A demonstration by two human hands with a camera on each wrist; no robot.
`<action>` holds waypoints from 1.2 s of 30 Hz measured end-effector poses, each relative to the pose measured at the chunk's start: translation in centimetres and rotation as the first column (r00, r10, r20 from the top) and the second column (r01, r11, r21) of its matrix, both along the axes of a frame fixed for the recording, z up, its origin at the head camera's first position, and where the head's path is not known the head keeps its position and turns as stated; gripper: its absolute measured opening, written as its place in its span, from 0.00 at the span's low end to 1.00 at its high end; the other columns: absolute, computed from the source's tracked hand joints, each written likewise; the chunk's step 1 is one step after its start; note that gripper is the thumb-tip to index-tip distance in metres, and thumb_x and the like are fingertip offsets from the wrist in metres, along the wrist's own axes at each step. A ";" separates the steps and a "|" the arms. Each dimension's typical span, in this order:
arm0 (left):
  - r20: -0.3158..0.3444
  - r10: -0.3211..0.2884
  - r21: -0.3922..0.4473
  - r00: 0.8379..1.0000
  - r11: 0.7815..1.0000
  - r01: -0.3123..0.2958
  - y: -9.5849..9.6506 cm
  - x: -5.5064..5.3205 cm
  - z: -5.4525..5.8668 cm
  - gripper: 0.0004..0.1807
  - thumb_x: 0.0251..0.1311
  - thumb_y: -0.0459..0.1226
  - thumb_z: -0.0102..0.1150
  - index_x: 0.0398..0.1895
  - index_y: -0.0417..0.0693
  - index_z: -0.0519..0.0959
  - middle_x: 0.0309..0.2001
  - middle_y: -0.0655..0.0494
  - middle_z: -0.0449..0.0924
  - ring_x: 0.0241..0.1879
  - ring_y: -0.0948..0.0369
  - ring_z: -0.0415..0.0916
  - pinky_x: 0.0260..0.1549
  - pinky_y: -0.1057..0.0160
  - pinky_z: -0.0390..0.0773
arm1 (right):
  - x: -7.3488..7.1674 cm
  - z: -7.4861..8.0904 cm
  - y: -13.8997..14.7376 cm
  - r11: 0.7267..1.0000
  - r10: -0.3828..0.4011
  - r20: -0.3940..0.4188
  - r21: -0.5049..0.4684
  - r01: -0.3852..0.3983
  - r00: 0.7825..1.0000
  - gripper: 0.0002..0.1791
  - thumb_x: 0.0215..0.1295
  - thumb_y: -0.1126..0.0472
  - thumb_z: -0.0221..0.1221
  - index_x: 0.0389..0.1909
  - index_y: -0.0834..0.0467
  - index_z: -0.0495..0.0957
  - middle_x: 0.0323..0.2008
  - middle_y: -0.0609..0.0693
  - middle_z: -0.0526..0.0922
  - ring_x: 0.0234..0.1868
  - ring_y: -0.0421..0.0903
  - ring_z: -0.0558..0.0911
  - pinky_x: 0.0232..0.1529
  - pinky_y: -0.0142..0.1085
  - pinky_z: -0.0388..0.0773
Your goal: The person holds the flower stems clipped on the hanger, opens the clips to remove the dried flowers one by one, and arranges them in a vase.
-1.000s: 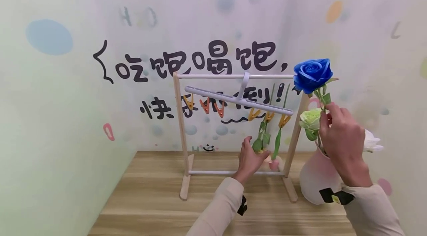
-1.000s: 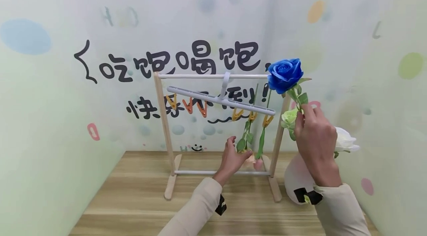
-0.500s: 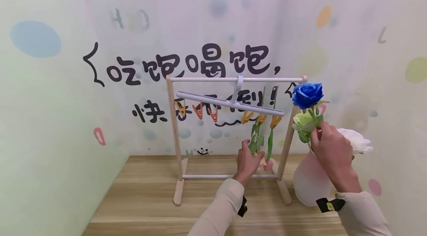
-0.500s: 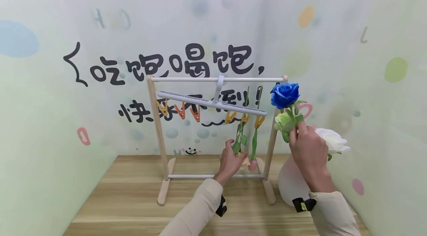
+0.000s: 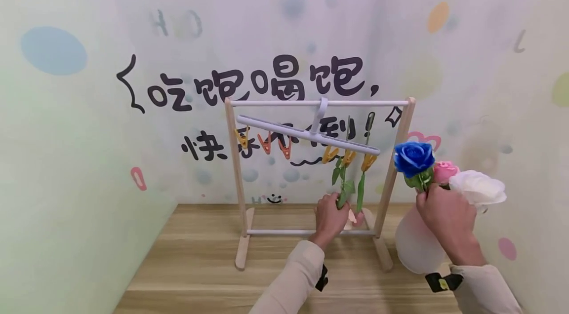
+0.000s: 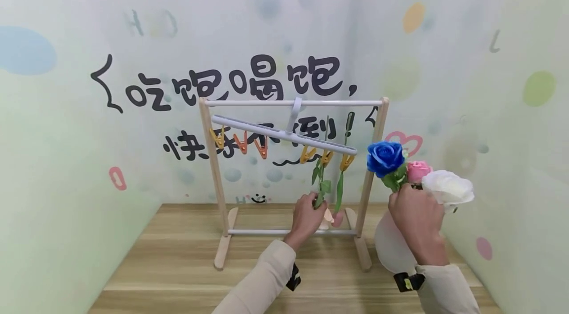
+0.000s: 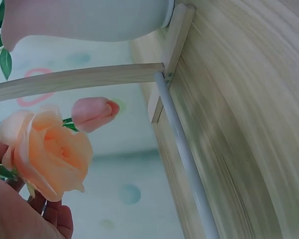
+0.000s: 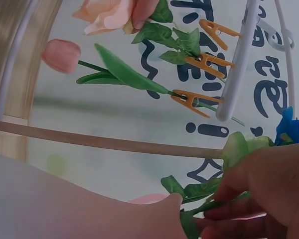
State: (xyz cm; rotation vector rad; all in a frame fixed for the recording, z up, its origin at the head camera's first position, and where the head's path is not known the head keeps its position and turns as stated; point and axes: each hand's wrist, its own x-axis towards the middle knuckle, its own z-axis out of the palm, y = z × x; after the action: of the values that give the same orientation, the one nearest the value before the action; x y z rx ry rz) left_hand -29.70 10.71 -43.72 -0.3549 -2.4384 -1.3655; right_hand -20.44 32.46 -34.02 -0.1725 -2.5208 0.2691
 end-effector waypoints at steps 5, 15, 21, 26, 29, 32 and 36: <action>-0.037 -0.008 0.002 0.999 1.000 0.008 -0.2 0.4 0.2 0.09 0.62 0.42 0.60 0.28 0.48 0.82 0.25 0.58 0.75 0.29 0.60 0.72 0.30 0.63 0.66 | 0.5 -0.6 0.3 1.000 -0.011 0.049 0.001 0.011 0.999 0.21 0.64 0.61 0.48 0.10 0.56 0.62 0.09 0.51 0.63 0.11 0.52 0.66 0.09 0.41 0.59; -0.050 -0.040 0.022 0.998 0.999 0.042 -0.5 1.0 0.6 0.13 0.64 0.41 0.60 0.21 0.49 0.79 0.22 0.59 0.72 0.25 0.63 0.69 0.25 0.67 0.63 | 1.8 -0.9 -0.2 0.994 -0.056 -0.053 -0.101 0.051 0.997 0.17 0.62 0.60 0.63 0.36 0.72 0.71 0.26 0.72 0.75 0.24 0.74 0.75 0.17 0.61 0.67; -0.034 -0.064 0.035 0.997 0.997 0.065 -0.9 1.3 0.5 0.17 0.64 0.40 0.59 0.17 0.48 0.74 0.18 0.61 0.66 0.21 0.67 0.62 0.22 0.69 0.59 | 3.4 -0.5 -2.5 0.984 -0.087 -0.200 -0.172 0.053 0.976 0.32 0.56 0.60 0.70 0.54 0.74 0.67 0.40 0.76 0.75 0.33 0.81 0.74 0.26 0.70 0.68; -0.043 -0.070 0.036 0.997 0.997 0.071 -1.2 1.5 0.4 0.17 0.63 0.38 0.58 0.15 0.48 0.73 0.16 0.62 0.65 0.19 0.67 0.61 0.20 0.69 0.59 | 4.0 0.3 -4.8 0.990 -0.060 -0.270 -0.136 0.024 0.961 0.43 0.52 0.62 0.74 0.65 0.71 0.62 0.50 0.76 0.72 0.43 0.77 0.74 0.34 0.73 0.71; -0.035 -0.073 0.032 0.997 0.997 0.074 -1.3 1.7 0.4 0.16 0.64 0.38 0.58 0.16 0.49 0.74 0.17 0.62 0.66 0.20 0.67 0.62 0.21 0.69 0.60 | 3.8 0.6 -6.2 0.996 0.004 -0.307 -0.084 -0.031 0.952 0.41 0.51 0.63 0.74 0.63 0.72 0.65 0.52 0.75 0.71 0.48 0.72 0.72 0.39 0.71 0.73; -0.030 -0.082 0.040 0.996 0.996 0.083 -1.5 1.8 0.4 0.16 0.65 0.38 0.58 0.16 0.49 0.75 0.17 0.63 0.67 0.20 0.68 0.62 0.21 0.70 0.60 | 3.1 0.6 -7.5 0.995 0.081 -0.333 -0.029 -0.096 0.939 0.34 0.52 0.64 0.73 0.57 0.73 0.70 0.50 0.73 0.74 0.48 0.70 0.74 0.39 0.66 0.76; -0.045 -0.108 0.053 0.993 0.992 0.110 -1.6 2.0 0.4 0.17 0.64 0.37 0.58 0.15 0.49 0.74 0.15 0.63 0.67 0.18 0.69 0.61 0.20 0.70 0.60 | 1.5 0.2 -9.3 0.984 0.164 -0.338 -0.005 -0.177 0.927 0.29 0.54 0.63 0.72 0.53 0.74 0.73 0.45 0.71 0.77 0.42 0.67 0.79 0.36 0.60 0.78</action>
State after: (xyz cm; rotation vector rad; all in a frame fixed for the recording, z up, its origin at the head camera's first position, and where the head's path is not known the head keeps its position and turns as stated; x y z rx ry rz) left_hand -27.71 9.09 -43.35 -0.5046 -2.3733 -1.4524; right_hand -18.96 23.19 -33.82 0.0760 -2.1923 0.3796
